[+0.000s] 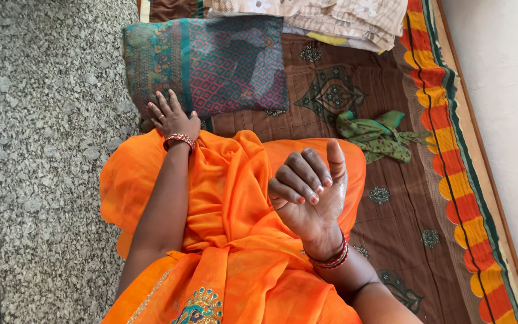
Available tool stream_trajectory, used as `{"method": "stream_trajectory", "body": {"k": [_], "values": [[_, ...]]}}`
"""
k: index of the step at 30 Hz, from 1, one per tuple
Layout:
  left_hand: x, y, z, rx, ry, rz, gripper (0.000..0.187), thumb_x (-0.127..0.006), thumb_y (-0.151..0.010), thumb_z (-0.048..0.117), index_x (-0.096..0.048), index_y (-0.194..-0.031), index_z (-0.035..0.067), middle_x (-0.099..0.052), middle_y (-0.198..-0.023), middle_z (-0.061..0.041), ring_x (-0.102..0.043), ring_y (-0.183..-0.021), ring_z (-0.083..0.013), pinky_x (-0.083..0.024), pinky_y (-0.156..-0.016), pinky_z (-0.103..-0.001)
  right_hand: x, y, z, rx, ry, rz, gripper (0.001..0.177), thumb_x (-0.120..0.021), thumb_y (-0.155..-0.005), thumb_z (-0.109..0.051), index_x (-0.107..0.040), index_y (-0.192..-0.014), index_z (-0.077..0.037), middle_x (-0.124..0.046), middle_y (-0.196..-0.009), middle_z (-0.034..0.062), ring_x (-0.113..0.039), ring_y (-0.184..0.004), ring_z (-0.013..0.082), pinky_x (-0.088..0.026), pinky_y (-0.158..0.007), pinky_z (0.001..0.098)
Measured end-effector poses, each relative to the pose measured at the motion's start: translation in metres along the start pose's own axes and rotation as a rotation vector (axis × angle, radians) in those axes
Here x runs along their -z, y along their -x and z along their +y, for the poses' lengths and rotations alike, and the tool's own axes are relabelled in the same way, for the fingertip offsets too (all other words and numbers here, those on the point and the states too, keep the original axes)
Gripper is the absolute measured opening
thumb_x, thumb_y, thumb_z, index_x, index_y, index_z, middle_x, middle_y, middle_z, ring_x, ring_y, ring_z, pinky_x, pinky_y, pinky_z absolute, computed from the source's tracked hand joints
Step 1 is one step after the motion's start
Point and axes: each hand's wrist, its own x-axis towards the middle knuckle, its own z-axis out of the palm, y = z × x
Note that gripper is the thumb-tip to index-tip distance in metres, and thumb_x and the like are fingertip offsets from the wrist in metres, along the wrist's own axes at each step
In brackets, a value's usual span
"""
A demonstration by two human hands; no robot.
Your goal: The person puts a patterned cover onto a pillow and fastens it by hand.
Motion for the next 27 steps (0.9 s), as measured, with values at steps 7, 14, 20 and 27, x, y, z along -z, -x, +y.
{"method": "stream_trajectory", "body": {"k": [7, 14, 20, 27], "values": [[0.049, 0.097, 0.048, -0.479, 1.248, -0.026, 0.039, -0.057, -0.101, 0.014, -0.059, -0.137, -0.001, -0.061, -0.142, -0.018, -0.056, -0.135, -0.0246, -0.041, -0.118, -0.034, 0.005, -0.006, -0.001, -0.034, -0.021, -0.027, 0.059, -0.041, -0.114, -0.046, -0.048, -0.065, -0.014, -0.048, -0.066, -0.0013, -0.05, -0.061, 0.0109, -0.044, -0.066, 0.0274], [0.182, 0.265, 0.077, -0.971, 1.079, 0.071, 0.034, -0.073, -0.091, 0.019, -0.061, -0.119, 0.005, -0.058, -0.119, -0.013, -0.057, -0.123, -0.0261, -0.045, -0.113, -0.039, 0.018, -0.023, 0.005, -0.061, -0.051, 0.012, 0.06, -0.041, -0.114, -0.048, -0.045, -0.065, -0.013, -0.047, -0.066, 0.0002, -0.048, -0.061, 0.0123, -0.045, -0.066, 0.0285], [0.19, 0.275, 0.087, -1.056, 0.918, 0.219, 0.043, -0.081, -0.077, 0.02, -0.058, -0.11, 0.007, -0.052, -0.108, -0.013, -0.052, -0.104, -0.0266, -0.048, -0.097, -0.04, 0.024, -0.028, 0.01, -0.092, -0.067, 0.002, 0.061, -0.039, -0.114, -0.049, -0.046, -0.066, -0.012, -0.048, -0.067, 0.0016, -0.048, -0.061, 0.0129, -0.046, -0.066, 0.0294], [0.178, 0.277, 0.09, -1.041, 0.942, 0.223, 0.038, -0.078, -0.077, 0.013, -0.057, -0.108, 0.008, -0.05, -0.108, -0.014, -0.051, -0.099, -0.025, -0.048, -0.096, -0.04, 0.027, -0.023, 0.005, -0.103, -0.083, -0.003, 0.063, -0.039, -0.113, -0.052, -0.048, -0.067, -0.01, -0.048, -0.068, 0.0026, -0.047, -0.062, 0.0134, -0.047, -0.068, 0.0285]]}}
